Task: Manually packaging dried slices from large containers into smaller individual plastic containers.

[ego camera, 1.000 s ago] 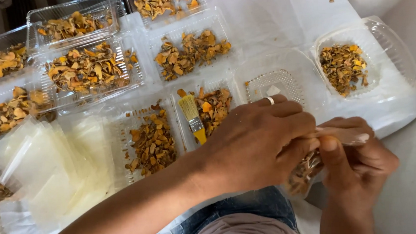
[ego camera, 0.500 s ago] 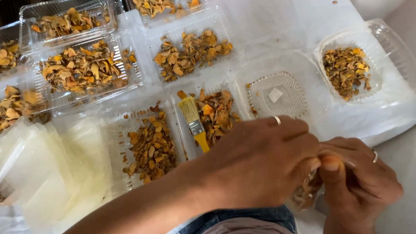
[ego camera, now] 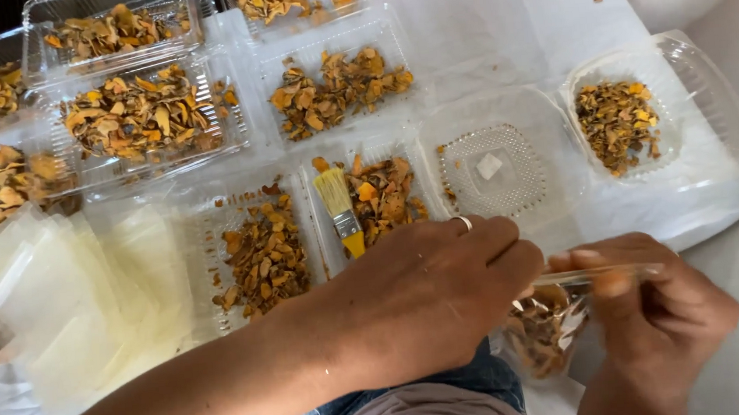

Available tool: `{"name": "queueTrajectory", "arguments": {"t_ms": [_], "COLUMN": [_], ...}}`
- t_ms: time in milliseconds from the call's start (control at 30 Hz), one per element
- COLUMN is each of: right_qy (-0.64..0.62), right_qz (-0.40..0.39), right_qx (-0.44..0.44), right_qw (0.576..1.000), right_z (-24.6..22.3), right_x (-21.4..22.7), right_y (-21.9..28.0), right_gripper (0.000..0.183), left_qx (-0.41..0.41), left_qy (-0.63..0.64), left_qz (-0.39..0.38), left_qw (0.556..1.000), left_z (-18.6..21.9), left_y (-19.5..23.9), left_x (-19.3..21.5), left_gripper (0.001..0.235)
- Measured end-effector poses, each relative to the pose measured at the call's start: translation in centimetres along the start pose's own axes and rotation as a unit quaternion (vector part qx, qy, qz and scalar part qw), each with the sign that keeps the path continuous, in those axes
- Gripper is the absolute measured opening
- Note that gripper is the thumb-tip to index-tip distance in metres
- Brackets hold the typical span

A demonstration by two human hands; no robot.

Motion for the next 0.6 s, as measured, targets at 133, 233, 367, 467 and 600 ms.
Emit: {"name": "queueTrajectory", "arguments": {"t_ms": [133, 233, 367, 467, 600], "right_qy": [-0.015, 0.023, 0.080, 0.056, 0.056], "right_qz": [-0.080, -0.036, -0.006, -0.051, 0.034], "right_qx": [0.044, 0.024, 0.058, 0.080, -0.028], "right_qw": [0.996, 0.999, 0.995, 0.994, 0.997], "right_z": [1.1, 2.2, 1.3, 1.2, 6.4], "right_x": [0.8, 1.9, 1.6, 1.3, 4.8], "right_y": [-0.4, 0.5, 0.9, 0.9, 2.7], "right_gripper": [0.014, 0.017, 0.017, 0.030, 0.014], "left_qx": [0.031, 0.011, -0.010, -0.004, 0.059], "left_qy": [0.020, -0.011, -0.029, -0.030, 0.085], "left_qz": [-0.084, -0.028, -0.008, 0.014, -0.057], "left_qw": [0.996, 0.999, 1.000, 0.999, 0.993], "left_z": [-0.2, 0.3, 0.8, 0.4, -1.3], "left_y": [-0.2, 0.0, 0.0, -0.4, 0.6], "left_x": [-0.9, 0.1, 0.7, 1.2, 2.5], "left_gripper": [0.015, 0.009, 0.015, 0.016, 0.028]}}
Point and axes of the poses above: each hand's wrist, its own y-axis away from the middle knuckle, its own x-axis out of the back of the hand, z = x × y, the point moved 8 cm from there along -y, towards the middle knuckle, and after that the axes turned 9 degrees about -y, right-handed, at the moved point
